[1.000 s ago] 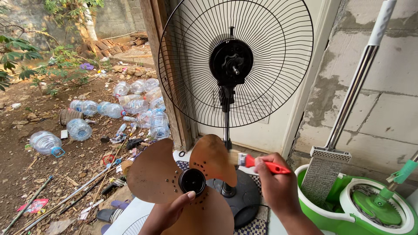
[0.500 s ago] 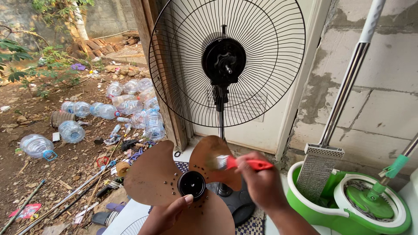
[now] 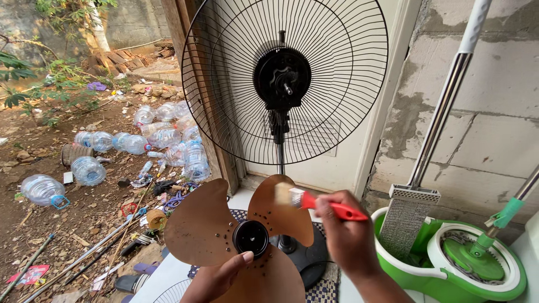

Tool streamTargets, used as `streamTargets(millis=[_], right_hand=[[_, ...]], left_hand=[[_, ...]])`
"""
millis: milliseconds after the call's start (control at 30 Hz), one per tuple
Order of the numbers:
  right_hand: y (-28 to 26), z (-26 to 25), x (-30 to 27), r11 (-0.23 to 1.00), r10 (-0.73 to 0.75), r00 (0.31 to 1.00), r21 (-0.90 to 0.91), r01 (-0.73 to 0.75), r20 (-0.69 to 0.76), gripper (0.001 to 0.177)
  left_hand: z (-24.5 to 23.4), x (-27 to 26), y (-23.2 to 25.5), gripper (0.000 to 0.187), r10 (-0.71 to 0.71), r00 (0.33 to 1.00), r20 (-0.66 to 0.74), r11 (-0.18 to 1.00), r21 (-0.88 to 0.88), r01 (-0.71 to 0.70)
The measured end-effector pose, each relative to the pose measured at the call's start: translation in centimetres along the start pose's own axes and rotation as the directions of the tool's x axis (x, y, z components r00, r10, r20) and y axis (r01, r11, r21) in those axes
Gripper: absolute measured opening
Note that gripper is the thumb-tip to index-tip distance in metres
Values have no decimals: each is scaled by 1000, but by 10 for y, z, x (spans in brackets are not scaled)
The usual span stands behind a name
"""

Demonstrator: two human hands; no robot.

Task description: The person uses a screwdriver to remove the front grille of a standing electric fan, then detaches the fan blades. They brush the blades with a paintbrush and attempt to unscrew the central hub nut. The video ends with the fan partially disassembled.

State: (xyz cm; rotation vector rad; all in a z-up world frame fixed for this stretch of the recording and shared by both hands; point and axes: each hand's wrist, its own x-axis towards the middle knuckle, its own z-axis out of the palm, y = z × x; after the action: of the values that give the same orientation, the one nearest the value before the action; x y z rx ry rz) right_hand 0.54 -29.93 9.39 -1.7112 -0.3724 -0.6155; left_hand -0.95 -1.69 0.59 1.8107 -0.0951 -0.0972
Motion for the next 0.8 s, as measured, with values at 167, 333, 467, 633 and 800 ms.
streamTargets(millis=[167, 333, 467, 633, 800], right_hand=[[-6, 3, 5, 996, 41, 996, -86, -35, 73, 21], [-2, 1, 10, 999, -3, 996, -48, -2, -94, 22], [0, 3, 10, 994, 44, 988, 92, -58, 151, 21], [-7, 2, 19, 964, 133, 970, -199, -174, -204, 22], [-14, 12, 16, 987, -151, 981, 66, 144, 123, 19]], left_hand=[[7, 7, -5, 25, 87, 991, -105, 993, -68, -94], [6, 14, -14, 26, 114, 989, -95, 985, -117, -125], [7, 16, -20, 26, 47, 996, -81, 980, -187, -61], [4, 13, -19, 29, 101, 994, -44, 979, -174, -107], [5, 8, -17, 22, 277, 960, -38, 946, -164, -280]])
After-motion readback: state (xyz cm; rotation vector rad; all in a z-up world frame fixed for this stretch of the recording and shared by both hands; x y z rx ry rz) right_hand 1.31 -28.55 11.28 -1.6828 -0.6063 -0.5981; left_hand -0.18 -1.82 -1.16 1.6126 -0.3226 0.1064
